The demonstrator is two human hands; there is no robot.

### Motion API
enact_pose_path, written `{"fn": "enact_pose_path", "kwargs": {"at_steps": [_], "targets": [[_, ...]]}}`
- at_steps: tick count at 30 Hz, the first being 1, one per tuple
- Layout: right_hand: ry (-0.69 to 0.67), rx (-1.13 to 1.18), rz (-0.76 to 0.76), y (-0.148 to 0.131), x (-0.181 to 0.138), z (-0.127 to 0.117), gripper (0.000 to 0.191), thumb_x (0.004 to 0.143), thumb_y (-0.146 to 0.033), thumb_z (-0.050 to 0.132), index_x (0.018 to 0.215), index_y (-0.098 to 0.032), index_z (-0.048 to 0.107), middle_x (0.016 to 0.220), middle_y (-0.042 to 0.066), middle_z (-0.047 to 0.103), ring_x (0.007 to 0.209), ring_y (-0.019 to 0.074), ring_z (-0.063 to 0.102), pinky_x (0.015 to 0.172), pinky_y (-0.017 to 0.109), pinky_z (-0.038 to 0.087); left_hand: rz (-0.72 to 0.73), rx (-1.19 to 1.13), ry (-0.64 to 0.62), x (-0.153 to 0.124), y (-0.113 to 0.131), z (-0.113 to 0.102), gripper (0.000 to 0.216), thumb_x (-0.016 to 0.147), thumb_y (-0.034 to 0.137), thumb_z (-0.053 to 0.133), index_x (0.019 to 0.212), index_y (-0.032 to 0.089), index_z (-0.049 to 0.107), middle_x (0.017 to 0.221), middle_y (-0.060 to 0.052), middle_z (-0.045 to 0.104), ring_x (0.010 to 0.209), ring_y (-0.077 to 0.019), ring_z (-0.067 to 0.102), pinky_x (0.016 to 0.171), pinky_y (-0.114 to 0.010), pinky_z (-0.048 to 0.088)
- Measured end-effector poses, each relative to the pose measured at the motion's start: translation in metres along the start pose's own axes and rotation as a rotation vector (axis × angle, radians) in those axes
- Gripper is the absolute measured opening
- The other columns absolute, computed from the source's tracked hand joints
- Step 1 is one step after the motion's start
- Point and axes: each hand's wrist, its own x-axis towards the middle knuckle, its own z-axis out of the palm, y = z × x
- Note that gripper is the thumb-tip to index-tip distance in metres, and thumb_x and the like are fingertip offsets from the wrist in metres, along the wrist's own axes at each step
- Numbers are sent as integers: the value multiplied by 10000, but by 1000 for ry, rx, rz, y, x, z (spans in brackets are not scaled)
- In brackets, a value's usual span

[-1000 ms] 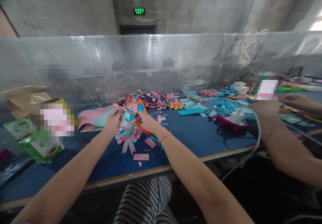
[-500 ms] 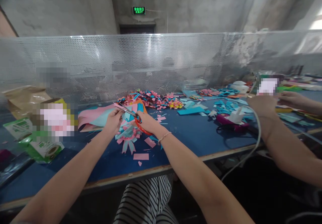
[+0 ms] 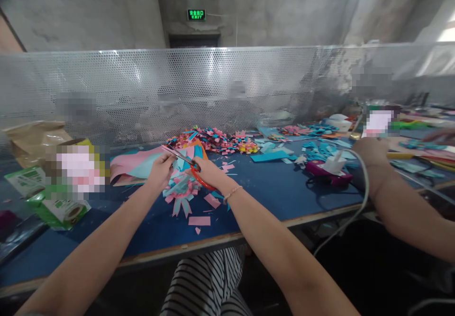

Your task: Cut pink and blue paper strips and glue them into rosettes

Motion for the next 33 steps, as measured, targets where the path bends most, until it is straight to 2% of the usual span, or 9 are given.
{"fn": "enact_pose_path", "kwargs": {"at_steps": [4,11,17,23,26,33], "targets": [[-12,-11,34,-3,-1,-3,333,746,-510,487,769,-177,477,591,-14,446,525,101,399,498,219,290,-7,-11,-14,0,1,-1,119,585,216,611,560,146,518,457,65,397,400,-30,299,408,-201,206],[10,-31,40,-2,0,-4,331,724,-507,510,782,-182,526,588,-12,482,528,105,427,507,209,299,-29,-16,1,0,3,0,97,558,200,607,549,150,523,441,70,397,390,-34,304,403,-201,216],[19,-41,35,-2,0,-5,313,718,-488,523,760,-178,541,607,-3,511,559,111,454,516,198,305,-40,-44,8,3,0,-2,89,525,172,614,563,150,536,471,56,457,433,-42,380,431,-186,275],[11,-37,64,-2,0,-5,329,709,-504,525,747,-179,548,575,-10,492,534,108,439,494,198,284,-78,-136,14,4,3,-4,184,513,258,667,581,148,536,527,37,494,504,-64,457,502,-199,361],[13,-40,45,-1,0,-4,335,714,-509,513,730,-176,538,560,-21,460,517,98,415,485,196,272,-53,-115,34,4,3,-5,201,523,269,673,561,152,514,509,47,467,492,-62,441,494,-198,352],[-9,3,31,-4,-3,-3,303,740,-489,475,708,-188,470,585,-5,457,526,108,407,513,227,300,47,20,-4,6,-1,-8,166,581,273,623,544,155,513,508,45,454,490,-62,419,478,-194,329]]}}
